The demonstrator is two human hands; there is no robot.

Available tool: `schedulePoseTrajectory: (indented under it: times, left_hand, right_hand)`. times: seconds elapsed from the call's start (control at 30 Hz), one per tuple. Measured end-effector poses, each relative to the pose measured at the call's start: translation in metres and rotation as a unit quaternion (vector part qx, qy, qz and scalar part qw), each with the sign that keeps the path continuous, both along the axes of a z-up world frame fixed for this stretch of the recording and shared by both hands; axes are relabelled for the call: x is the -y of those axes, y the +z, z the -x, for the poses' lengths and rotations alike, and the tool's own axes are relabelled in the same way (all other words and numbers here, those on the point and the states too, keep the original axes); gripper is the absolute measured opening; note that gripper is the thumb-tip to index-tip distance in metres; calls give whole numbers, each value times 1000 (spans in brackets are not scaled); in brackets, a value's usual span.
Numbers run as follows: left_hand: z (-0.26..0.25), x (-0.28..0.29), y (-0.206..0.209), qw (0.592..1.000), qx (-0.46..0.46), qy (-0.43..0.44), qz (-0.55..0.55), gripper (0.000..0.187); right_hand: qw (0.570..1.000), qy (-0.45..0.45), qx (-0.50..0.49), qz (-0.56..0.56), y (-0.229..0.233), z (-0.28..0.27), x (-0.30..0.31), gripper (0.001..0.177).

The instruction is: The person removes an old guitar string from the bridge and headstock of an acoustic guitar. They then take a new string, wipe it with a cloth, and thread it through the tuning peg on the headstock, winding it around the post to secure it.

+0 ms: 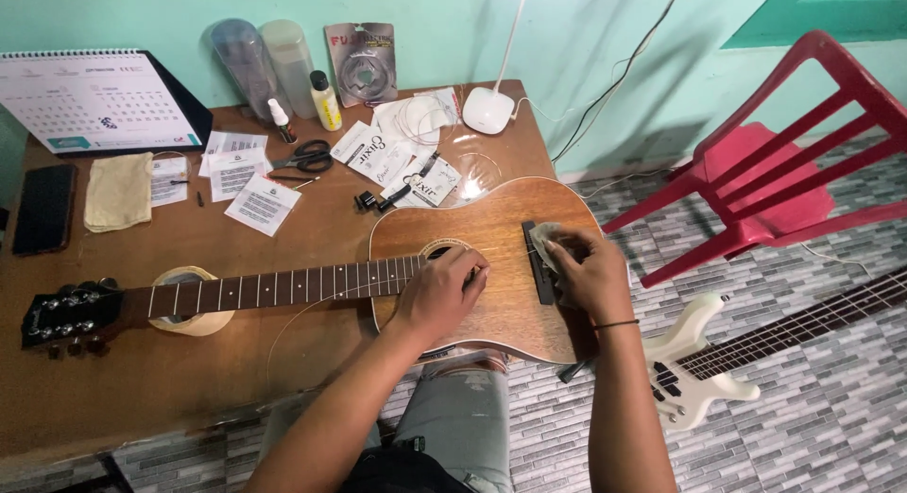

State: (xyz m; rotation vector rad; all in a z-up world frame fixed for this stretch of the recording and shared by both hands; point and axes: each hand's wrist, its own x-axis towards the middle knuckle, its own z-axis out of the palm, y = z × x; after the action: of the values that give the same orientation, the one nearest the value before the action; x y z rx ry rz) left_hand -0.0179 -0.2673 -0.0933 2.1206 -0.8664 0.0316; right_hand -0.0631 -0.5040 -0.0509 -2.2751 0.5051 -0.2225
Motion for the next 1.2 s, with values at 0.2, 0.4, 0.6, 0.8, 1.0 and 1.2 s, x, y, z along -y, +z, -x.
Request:
schedulePoseTrajectory:
  times: [0.2, 0.4, 0.6, 0.8, 1.0, 1.2]
  left_hand:
    - [-2, 2, -3, 1000, 10, -6, 6, 11]
    - [-4, 4, -1, 1000, 3, 16, -13, 9]
    - [-7, 46, -11, 995, 64, 47, -55, 9]
    - [-14, 83, -28, 993, 84, 66, -51, 9]
    - [-16, 82, -35, 997, 61, 45, -29, 10]
    - [-17, 80, -26, 997, 46, 45, -31, 10]
  right_hand:
    - [997, 19, -68, -14, -10, -11, 17, 18]
    - [988, 78, -135, -9, -23, -33, 45, 20]
    - [978, 124, -167, -2, -69, -60, 75, 21]
    - [974, 142, -175, 26, -95, -64, 83, 21]
    - [978, 132, -119, -113, -40, -44, 58, 19]
    - [983, 92, -70, -141, -28, -34, 50, 19]
